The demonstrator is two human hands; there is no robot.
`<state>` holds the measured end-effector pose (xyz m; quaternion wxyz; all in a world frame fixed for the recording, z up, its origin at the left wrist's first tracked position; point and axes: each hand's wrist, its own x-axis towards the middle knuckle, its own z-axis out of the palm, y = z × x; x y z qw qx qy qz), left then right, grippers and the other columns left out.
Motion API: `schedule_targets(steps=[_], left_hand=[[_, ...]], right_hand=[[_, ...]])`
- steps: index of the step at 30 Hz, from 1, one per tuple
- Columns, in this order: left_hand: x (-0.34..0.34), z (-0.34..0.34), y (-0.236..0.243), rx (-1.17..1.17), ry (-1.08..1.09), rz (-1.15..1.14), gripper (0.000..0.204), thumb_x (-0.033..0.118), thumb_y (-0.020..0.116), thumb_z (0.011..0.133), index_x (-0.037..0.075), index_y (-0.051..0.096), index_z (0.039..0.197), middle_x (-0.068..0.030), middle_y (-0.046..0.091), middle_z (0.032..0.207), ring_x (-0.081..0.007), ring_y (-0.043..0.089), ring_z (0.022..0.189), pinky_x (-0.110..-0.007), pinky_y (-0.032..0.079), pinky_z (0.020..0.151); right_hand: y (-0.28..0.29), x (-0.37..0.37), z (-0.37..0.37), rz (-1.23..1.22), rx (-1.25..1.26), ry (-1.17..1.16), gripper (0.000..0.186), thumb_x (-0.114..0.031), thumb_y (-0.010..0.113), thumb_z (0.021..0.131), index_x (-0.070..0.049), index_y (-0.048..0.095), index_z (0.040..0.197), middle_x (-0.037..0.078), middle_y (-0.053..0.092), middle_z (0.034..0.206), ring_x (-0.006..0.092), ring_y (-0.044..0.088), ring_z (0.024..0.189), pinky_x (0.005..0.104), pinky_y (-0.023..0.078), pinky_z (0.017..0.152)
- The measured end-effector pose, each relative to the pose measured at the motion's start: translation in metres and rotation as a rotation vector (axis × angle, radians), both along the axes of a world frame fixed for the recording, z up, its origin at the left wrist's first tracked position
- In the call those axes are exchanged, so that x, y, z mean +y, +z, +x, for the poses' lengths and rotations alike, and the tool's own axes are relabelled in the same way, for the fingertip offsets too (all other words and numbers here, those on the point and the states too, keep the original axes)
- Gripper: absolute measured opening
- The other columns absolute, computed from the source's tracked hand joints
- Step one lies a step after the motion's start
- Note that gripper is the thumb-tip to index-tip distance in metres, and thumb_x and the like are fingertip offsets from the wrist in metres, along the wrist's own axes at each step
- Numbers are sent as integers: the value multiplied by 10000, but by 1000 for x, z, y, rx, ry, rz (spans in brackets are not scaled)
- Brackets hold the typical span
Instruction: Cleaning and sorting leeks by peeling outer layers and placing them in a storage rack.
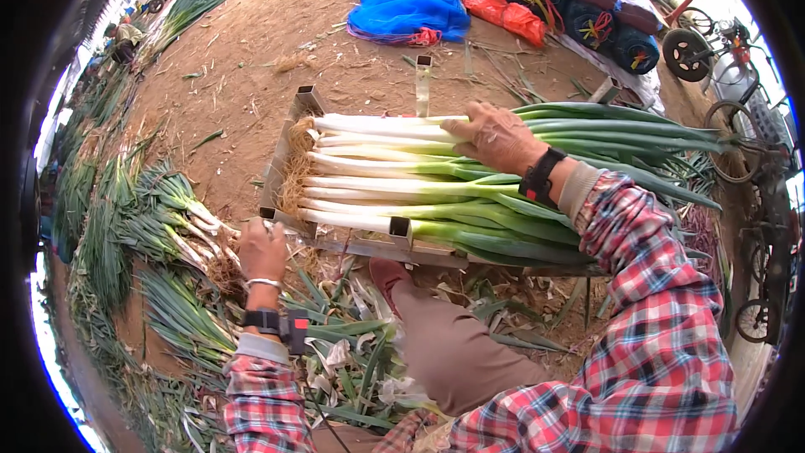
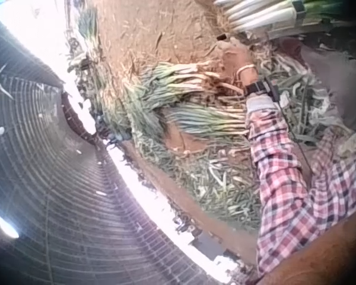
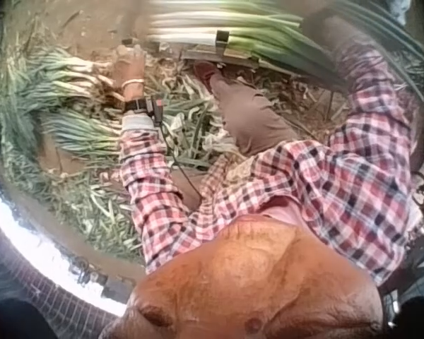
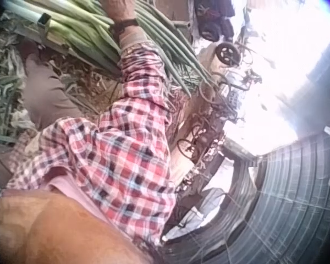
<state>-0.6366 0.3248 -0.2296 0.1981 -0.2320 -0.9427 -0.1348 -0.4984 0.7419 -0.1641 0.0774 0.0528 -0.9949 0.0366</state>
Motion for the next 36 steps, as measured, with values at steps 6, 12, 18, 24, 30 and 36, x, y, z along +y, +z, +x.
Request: schedule_targets(steps=[6, 12, 18, 24, 30, 36], left_hand=[[69, 21, 35, -481, -64, 6, 195, 233, 582, 901, 39, 595, 909, -166, 636, 1008, -339, 625, 851, -425, 498, 698], [167, 17, -18, -120, -589, -80, 437, 235, 615, 868, 103, 536, 1278, -125, 583, 1232, -292, 508, 1215, -400, 421, 1007], [172, 26, -52, -199, -612, 72, 417, 182, 700, 776, 137, 591, 1177, -87, 590, 1086, -304, 551, 1038, -429, 452, 911], [181, 35, -45, -277, -565, 135, 361, 162, 733, 731, 121, 641, 1078, -74, 598, 1028, -297, 560, 982, -399, 483, 859], [179, 36, -48, -298, -510, 129, 352, 166, 722, 745, 121, 641, 1084, -74, 603, 1056, -299, 562, 1003, -387, 485, 881], [188, 41, -50, -324, -498, 136, 356, 154, 713, 743, 116, 643, 1090, -77, 603, 1061, -298, 562, 1012, -384, 491, 886]], right_hand=[[-15, 12, 1, -18, -46, 39, 447, -276, 674, 840, -216, 548, 1265, 120, 518, 914, 319, 586, 832, 436, 475, 682], [-11, 17, -4, -31, -81, 101, 438, -244, 634, 867, -190, 533, 1289, 107, 508, 892, 307, 565, 822, 422, 467, 715], [-6, 10, -8, -118, -126, 127, 467, -199, 622, 860, -173, 513, 1313, 105, 511, 882, 299, 561, 818, 421, 468, 718], [-47, -3, -18, -194, -134, 244, 477, -199, 634, 850, -231, 523, 1313, 107, 508, 877, 305, 560, 807, 424, 460, 712], [-50, 0, -1, -190, -202, 61, 433, -198, 619, 871, -235, 547, 1296, 130, 503, 865, 315, 558, 767, 423, 450, 683], [-48, -15, -11, -124, -226, 120, 450, -214, 605, 883, -207, 511, 1323, 133, 496, 890, 313, 552, 812, 419, 452, 706]])
